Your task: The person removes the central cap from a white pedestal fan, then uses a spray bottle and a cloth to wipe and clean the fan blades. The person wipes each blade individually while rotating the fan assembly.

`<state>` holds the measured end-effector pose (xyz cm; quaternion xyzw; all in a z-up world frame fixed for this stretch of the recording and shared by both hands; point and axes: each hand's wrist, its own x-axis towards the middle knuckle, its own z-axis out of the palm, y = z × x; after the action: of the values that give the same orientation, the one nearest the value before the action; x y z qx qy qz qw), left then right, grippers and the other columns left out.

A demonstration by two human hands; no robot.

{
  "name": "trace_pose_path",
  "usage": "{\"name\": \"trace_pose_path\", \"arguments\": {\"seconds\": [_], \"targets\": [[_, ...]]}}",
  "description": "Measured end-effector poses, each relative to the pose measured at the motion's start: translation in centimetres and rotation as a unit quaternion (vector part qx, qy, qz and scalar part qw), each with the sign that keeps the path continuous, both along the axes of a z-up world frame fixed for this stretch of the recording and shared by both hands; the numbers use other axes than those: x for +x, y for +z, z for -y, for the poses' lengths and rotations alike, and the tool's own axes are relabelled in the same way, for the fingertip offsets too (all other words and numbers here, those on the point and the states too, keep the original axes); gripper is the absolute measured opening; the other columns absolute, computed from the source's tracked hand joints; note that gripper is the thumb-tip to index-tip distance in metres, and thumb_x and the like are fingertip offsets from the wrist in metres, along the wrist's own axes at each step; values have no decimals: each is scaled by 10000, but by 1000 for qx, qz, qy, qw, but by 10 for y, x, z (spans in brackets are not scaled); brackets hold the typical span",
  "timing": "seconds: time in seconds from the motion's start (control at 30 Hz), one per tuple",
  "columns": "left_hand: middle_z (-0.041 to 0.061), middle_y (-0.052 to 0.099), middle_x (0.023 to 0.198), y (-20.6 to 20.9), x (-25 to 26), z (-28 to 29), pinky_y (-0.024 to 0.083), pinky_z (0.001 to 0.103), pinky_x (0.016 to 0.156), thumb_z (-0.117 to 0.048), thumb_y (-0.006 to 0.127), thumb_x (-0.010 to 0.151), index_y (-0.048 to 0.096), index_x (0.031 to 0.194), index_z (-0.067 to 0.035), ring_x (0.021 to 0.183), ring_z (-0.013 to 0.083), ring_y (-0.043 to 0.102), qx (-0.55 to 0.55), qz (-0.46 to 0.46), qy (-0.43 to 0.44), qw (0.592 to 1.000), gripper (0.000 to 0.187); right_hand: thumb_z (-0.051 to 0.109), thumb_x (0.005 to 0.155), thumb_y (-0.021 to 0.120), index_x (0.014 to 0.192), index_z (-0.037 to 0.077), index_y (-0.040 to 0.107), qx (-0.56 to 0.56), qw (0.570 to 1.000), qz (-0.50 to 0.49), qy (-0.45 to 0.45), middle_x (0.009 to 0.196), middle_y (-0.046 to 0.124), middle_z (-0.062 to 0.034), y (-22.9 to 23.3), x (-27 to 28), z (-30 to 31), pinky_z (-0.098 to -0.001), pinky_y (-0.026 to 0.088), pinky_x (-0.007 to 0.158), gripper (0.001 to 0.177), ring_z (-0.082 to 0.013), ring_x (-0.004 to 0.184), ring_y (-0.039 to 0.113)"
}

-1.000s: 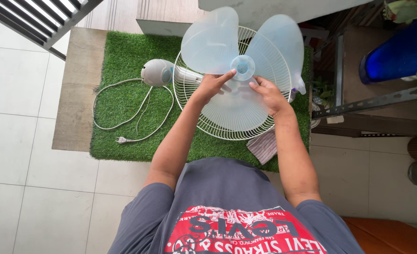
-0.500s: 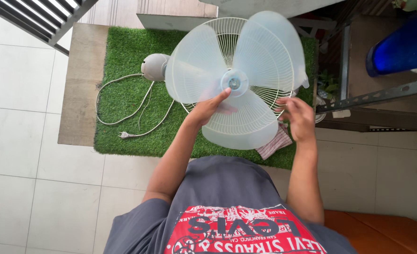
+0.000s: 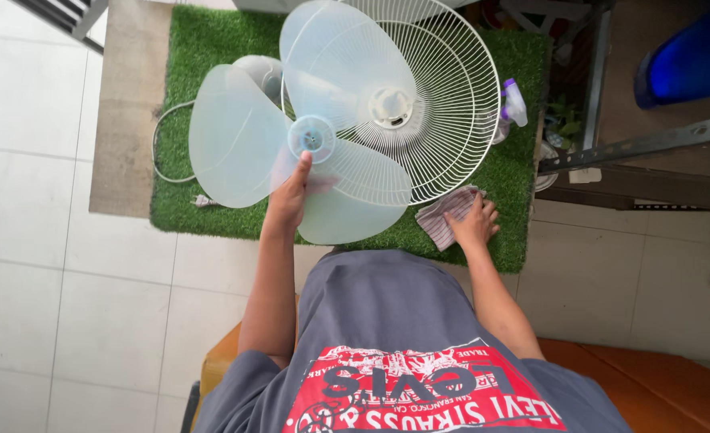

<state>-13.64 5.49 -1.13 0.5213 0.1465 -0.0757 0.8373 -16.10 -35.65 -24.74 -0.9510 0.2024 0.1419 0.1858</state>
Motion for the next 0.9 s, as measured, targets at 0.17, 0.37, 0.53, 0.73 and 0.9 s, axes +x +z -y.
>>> {"name": "trace_pose_path", "arguments": {"seconds": [0.17,0.37,0.53,0.73,0.9], "targets": [[102,666,1253,-4,-24,-6,623,363,769,-379,629,1016,497,1434,-25,994,215,706,-11,35,28,999,564,501,642,952,1487,83,441,20,998,-52,-14,1489,461,-172,5,18,4,-655,269,1153,1072,-362,1411,395],[121,704,1188,-13,-43,-4,618,331,731,-382,666,986,542,1406,-21,874,235,740,2,-14,46,999,567,341,718,958,1263,11,622,59,994,84,33,1338,608,-240,8,8,9,-467,491,1057,720,-391,1245,599],[123,698,1167,-14,-25,-14,615,332,694,-373,674,974,567,1367,-5,862,230,740,1,-12,25,1000,549,106,615,895,1253,-21,567,182,979,85,-40,1158,681,-202,11,6,4,-451,534,922,729,-333,1047,669],[138,676,1152,-15,34,-26,642,352,719,-372,709,959,610,1311,27,910,218,714,47,14,-37,998,541,15,760,733,1177,-49,659,380,914,17,-143,1057,731,-122,16,-2,-21,-384,560,759,428,-222,872,693],[169,701,1262,-24,80,-26,603,301,846,-446,790,929,628,1373,11,1134,240,682,256,47,-153,953,657,45,833,722,1043,-52,710,350,920,99,-147,958,748,-93,13,-21,-63,-335,545,718,231,-160,802,680]]}}
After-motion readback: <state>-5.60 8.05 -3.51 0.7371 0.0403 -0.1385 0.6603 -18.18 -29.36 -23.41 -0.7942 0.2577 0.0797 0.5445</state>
